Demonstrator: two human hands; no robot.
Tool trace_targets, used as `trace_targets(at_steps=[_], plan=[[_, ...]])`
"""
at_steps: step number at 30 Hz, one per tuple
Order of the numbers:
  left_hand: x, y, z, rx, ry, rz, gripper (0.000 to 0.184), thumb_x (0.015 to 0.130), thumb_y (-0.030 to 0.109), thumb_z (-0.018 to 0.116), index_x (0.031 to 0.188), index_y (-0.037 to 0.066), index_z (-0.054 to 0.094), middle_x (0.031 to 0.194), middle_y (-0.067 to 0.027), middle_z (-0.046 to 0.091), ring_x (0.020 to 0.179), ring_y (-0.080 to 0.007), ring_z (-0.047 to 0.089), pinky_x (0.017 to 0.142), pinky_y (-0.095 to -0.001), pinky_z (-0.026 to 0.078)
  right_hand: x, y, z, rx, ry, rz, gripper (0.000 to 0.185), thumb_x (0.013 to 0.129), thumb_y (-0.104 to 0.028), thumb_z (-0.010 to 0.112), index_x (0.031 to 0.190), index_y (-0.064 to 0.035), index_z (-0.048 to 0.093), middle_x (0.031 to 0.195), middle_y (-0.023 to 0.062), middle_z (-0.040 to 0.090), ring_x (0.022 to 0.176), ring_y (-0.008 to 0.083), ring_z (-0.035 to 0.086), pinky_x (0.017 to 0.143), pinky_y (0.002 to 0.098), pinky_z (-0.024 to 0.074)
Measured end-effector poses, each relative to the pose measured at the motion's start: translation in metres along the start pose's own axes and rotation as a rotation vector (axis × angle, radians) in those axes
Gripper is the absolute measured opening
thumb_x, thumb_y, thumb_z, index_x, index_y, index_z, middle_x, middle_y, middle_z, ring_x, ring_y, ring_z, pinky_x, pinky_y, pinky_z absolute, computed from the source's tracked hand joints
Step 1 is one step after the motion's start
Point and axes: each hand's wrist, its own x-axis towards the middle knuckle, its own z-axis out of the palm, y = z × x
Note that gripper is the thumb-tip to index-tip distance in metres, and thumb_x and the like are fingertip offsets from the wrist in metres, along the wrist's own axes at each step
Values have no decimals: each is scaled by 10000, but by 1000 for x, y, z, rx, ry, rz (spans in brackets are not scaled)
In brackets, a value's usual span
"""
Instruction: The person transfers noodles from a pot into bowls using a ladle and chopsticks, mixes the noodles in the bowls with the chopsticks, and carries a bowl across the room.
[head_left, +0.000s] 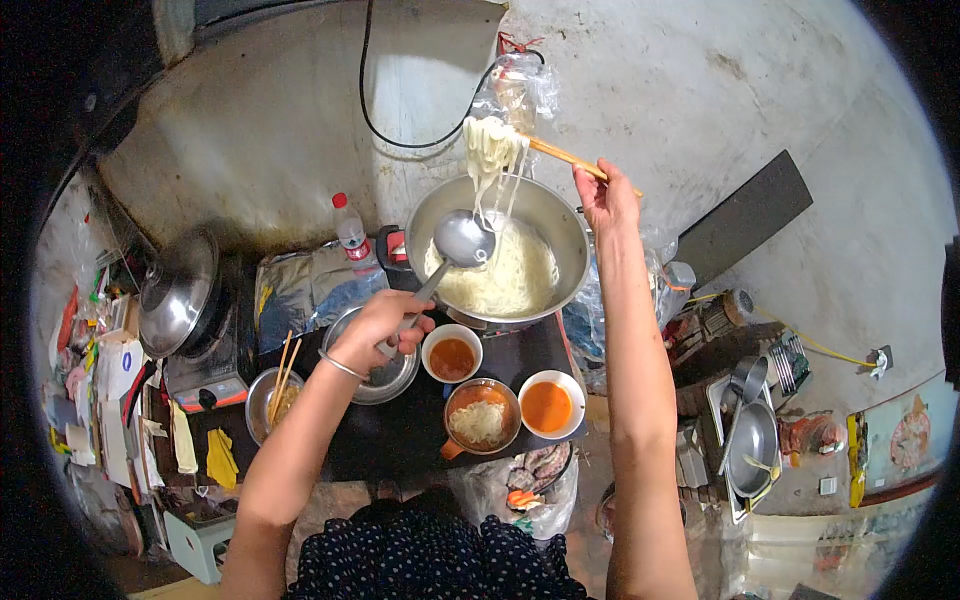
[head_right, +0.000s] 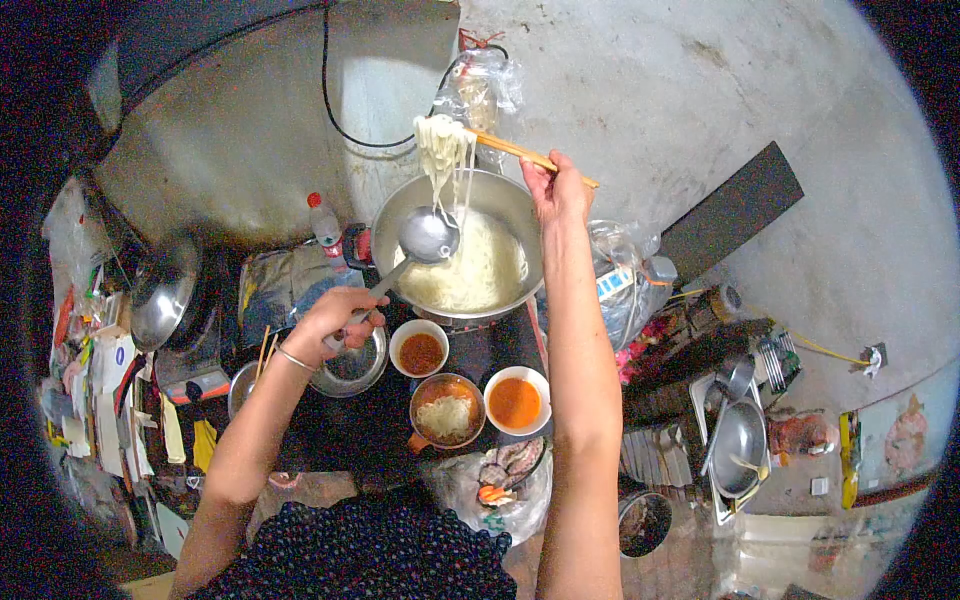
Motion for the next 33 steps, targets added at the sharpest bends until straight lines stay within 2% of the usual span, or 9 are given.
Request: trace_targets(at_steps=[3,5,7,9,11,16,20,29,33], plan=[[-9,-3,-1,-256,-96,-63,204,862,131,469,1009,-6,506,677,-75,521,376,-32,332,293,-178,225,-21,12,-19,-112,29,-17,216,825,-108,556,816,93,476,713,201,576,561,260,618,473,282,560],[-9,1,-3,-370,-175,-132,197,865,114,458,1011,-12,498,665,-56,498,372,-23,304,291,-170,213,-42,27,-27,-475,45,-173,192,826,-90,555,804,88,487,675,176,576,540,245,613,464,291,556],[-14,6,-2,-383,-204,-155,212,877,106,435,1045,-18,468,671,-37,465,370,-23,283,282,-168,211,-52,34,-36,-544,-68,-197,213,818,-107,586,799,94,520,658,143,582,524,203,603,452,273,533],[-15,8,-4,-439,-237,-235,233,889,109,413,1080,-23,435,668,-20,424,370,-21,273,274,-162,205,-52,38,-43,-937,-380,-393,247,811,-170,604,720,58,592,610,102,600,466,134,570,427,249,458],[-18,8,-7,-503,-257,-272,242,896,103,394,1098,-28,420,656,-12,389,374,-19,277,270,-153,213,-81,15,-30,-1004,-250,-510,290,827,-211,593,667,30,590,559,47,575,462,83,528,434,228,424],[-26,12,-18,-580,-367,-264,222,884,94,403,1058,-39,439,676,-29,423,390,-17,304,285,-154,243,-112,-22,-71,-903,-88,-560,305,858,-221,554,652,2,582,559,43,562,484,85,517,449,220,429],[-35,23,-21,-577,-421,-232,184,872,77,415,1001,-45,466,698,-49,454,412,-13,309,304,-152,236,-120,31,-118,-640,-38,-405,264,855,-223,572,752,19,586,655,56,586,523,94,538,503,204,461],[-57,39,-13,-551,-354,-171,190,884,76,400,1021,-51,431,708,-68,459,423,-31,320,300,-151,264,-106,100,-102,44,412,-373,233,823,-114,591,864,103,519,690,149,577,536,193,597,499,264,545],[-59,38,-17,-590,-347,-209,193,878,74,409,1023,-51,431,719,-72,467,426,-30,319,302,-151,259,-92,85,-107,195,390,-339,194,829,-101,572,849,66,475,707,170,578,534,212,598,497,275,555]])
